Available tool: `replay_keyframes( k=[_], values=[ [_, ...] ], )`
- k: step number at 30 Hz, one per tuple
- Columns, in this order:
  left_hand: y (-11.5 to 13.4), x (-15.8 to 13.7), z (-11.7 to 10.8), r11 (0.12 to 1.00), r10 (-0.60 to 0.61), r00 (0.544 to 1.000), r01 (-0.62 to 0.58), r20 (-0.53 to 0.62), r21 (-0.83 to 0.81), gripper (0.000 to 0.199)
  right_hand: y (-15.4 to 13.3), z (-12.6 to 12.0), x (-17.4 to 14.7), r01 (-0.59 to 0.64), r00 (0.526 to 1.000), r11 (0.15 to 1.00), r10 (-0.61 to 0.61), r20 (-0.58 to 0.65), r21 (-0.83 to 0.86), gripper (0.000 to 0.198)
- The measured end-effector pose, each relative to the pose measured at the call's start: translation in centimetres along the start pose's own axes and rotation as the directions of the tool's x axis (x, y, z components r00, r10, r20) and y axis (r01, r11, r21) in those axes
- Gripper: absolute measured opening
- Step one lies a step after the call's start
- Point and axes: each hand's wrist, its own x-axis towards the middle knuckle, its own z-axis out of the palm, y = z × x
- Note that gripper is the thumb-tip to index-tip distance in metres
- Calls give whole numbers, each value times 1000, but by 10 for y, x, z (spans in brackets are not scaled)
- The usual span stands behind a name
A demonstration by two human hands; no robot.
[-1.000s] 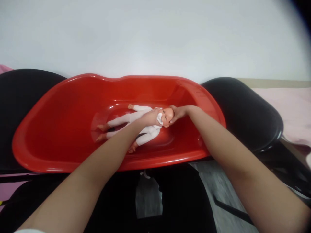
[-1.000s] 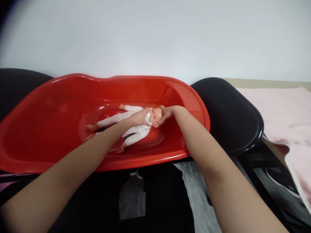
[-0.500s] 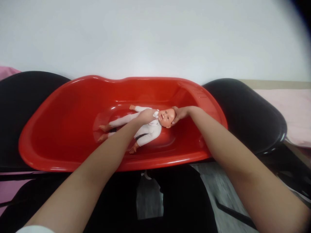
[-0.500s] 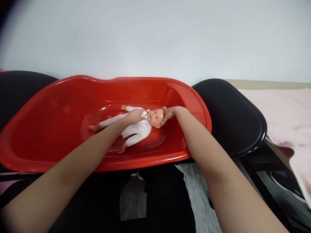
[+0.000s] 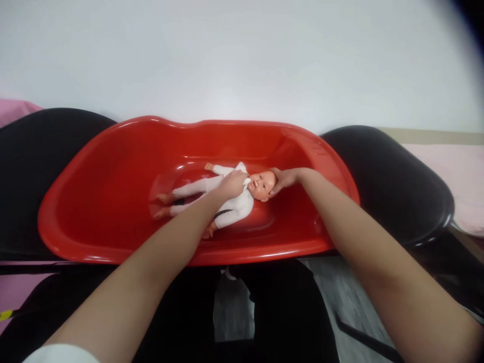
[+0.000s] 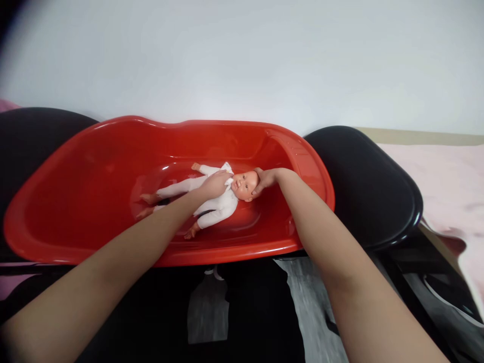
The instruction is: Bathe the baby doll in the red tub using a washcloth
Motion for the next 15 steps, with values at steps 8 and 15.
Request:
replay_keyframes(
  k=[8, 15],
  values=[
    [-22, -3, 5, 999, -38, 997, 40, -68, 29, 21, -23, 14, 5, 249, 931, 959, -275, -239, -135, 114],
    [-36, -3, 1, 967, -250, 966, 252, -61, 23, 38, -22, 15, 4, 178, 968, 980, -190, -161, -83, 104]
  ],
)
